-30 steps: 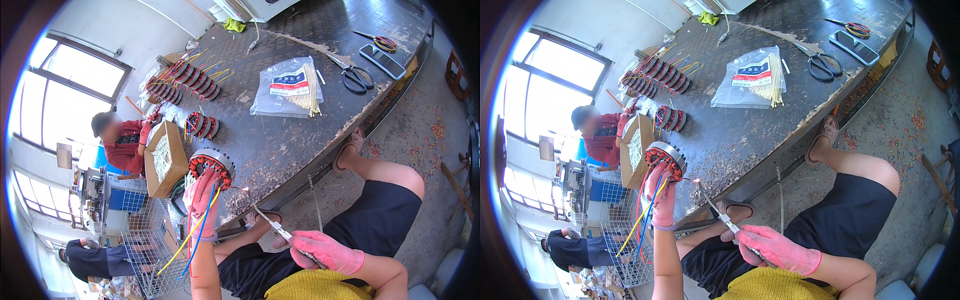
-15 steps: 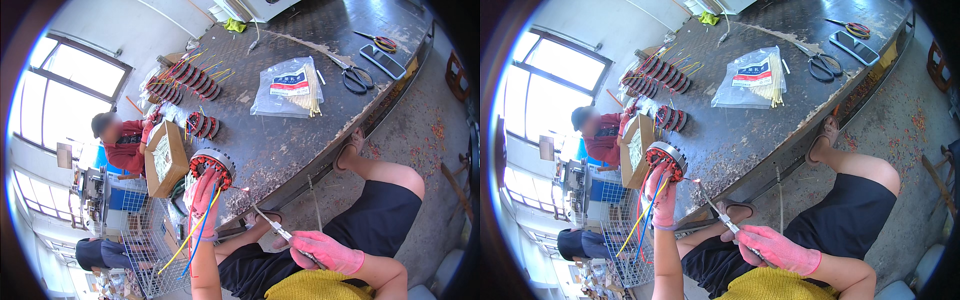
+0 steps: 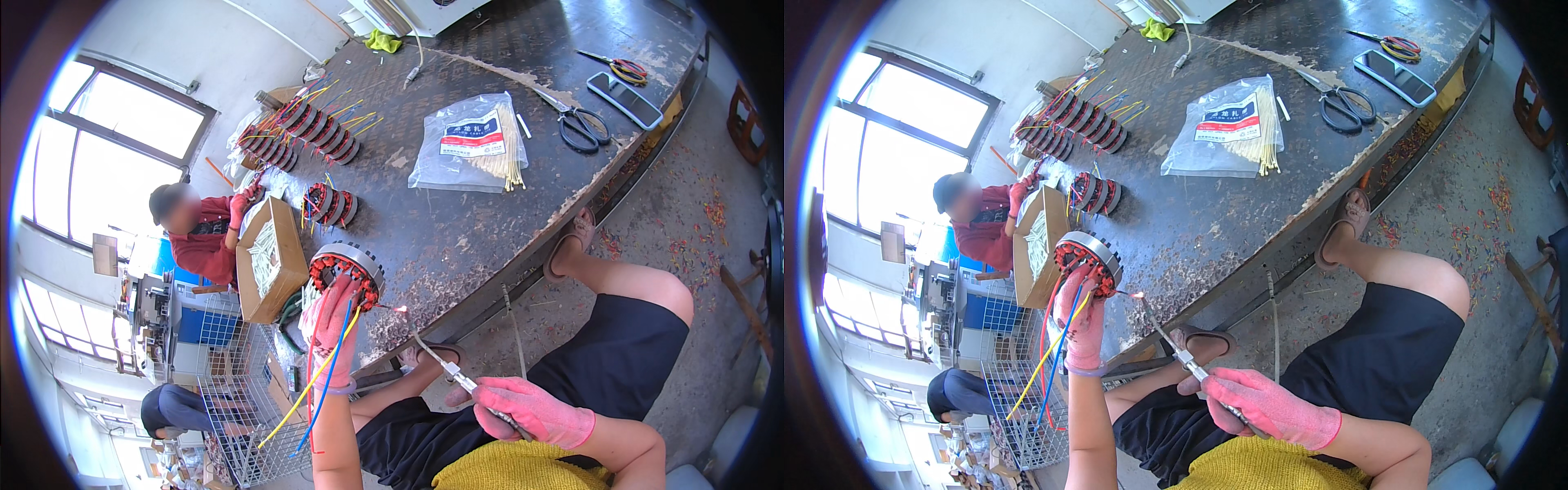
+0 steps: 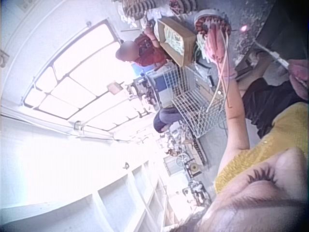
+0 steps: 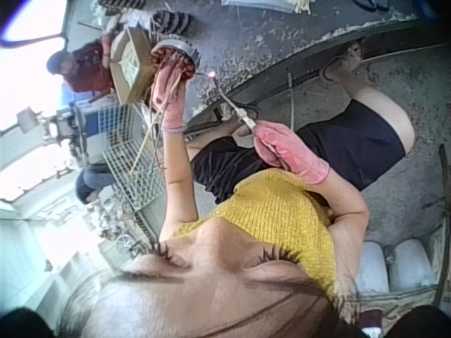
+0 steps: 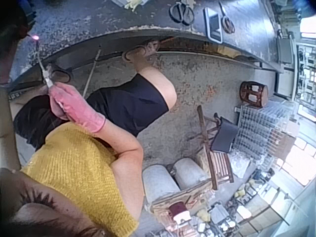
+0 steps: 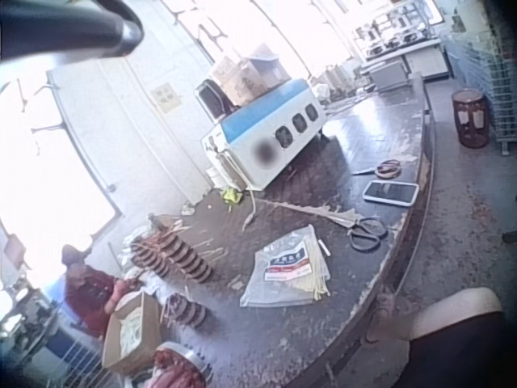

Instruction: The person uses a small metal tool to push colored wires into slots on a circular stator component and slides white insulating sleeves onto the ends of the wires.

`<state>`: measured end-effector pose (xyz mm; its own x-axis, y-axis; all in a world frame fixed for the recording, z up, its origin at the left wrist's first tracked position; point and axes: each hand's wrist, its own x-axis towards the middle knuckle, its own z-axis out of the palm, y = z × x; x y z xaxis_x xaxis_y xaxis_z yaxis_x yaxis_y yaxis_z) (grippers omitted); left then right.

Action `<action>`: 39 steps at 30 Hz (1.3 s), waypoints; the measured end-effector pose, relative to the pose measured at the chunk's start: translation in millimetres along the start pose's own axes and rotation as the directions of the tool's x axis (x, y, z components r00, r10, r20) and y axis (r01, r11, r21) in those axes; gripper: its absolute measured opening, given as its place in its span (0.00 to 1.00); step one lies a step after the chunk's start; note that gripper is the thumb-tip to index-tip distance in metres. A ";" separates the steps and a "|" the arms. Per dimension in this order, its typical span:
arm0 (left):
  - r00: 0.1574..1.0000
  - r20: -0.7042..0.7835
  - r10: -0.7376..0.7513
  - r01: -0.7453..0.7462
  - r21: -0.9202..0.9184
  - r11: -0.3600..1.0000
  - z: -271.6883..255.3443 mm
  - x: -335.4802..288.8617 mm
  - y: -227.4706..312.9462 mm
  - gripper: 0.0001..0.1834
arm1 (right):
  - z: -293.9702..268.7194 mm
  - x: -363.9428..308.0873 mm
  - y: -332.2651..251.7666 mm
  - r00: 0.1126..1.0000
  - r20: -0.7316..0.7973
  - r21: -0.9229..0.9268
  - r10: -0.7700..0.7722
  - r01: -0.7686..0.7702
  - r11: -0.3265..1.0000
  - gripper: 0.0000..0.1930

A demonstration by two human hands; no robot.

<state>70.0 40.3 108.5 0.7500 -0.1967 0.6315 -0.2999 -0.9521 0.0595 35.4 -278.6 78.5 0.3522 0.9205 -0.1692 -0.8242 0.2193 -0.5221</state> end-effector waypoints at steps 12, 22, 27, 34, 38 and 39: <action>1.000 -0.016 0.008 -0.008 0.004 1.000 0.1 0.0 2.3 0.18 | -0.7 -0.2 1.6 1.000 0.002 0.008 -0.008 0.008 1.000 0.21; 0.999 -0.027 0.026 -0.025 0.017 1.000 1.1 -2.8 1.2 0.20 | 2.0 -0.4 -1.4 1.000 -0.020 0.004 0.006 -0.006 1.000 0.24; 1.000 -0.006 -0.009 0.009 -0.025 1.000 0.4 -2.6 1.4 0.19 | 5.1 -1.9 -3.6 0.999 -0.035 0.007 0.016 -0.016 1.000 0.27; 0.997 0.035 0.061 -0.062 0.010 0.998 -2.2 2.5 7.5 0.20 | 4.6 -5.0 -7.5 0.998 -0.052 0.026 0.018 -0.016 1.000 0.26; 0.996 0.011 0.093 -0.092 -0.066 0.994 -5.1 2.3 7.2 0.25 | 2.2 -5.4 -10.4 0.998 -0.061 -0.036 -0.035 0.033 0.999 0.25; 0.995 -0.028 0.095 -0.098 -0.108 0.989 -5.2 1.3 7.0 0.24 | 0.6 -4.7 -6.2 0.997 -0.060 -0.034 -0.043 0.041 0.999 0.24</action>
<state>65.8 34.6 113.8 0.7009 -0.2799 0.6560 -0.4338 -0.8974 0.0806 38.6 -284.0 83.0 0.4135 0.8891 -0.1964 -0.7935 0.2461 -0.5566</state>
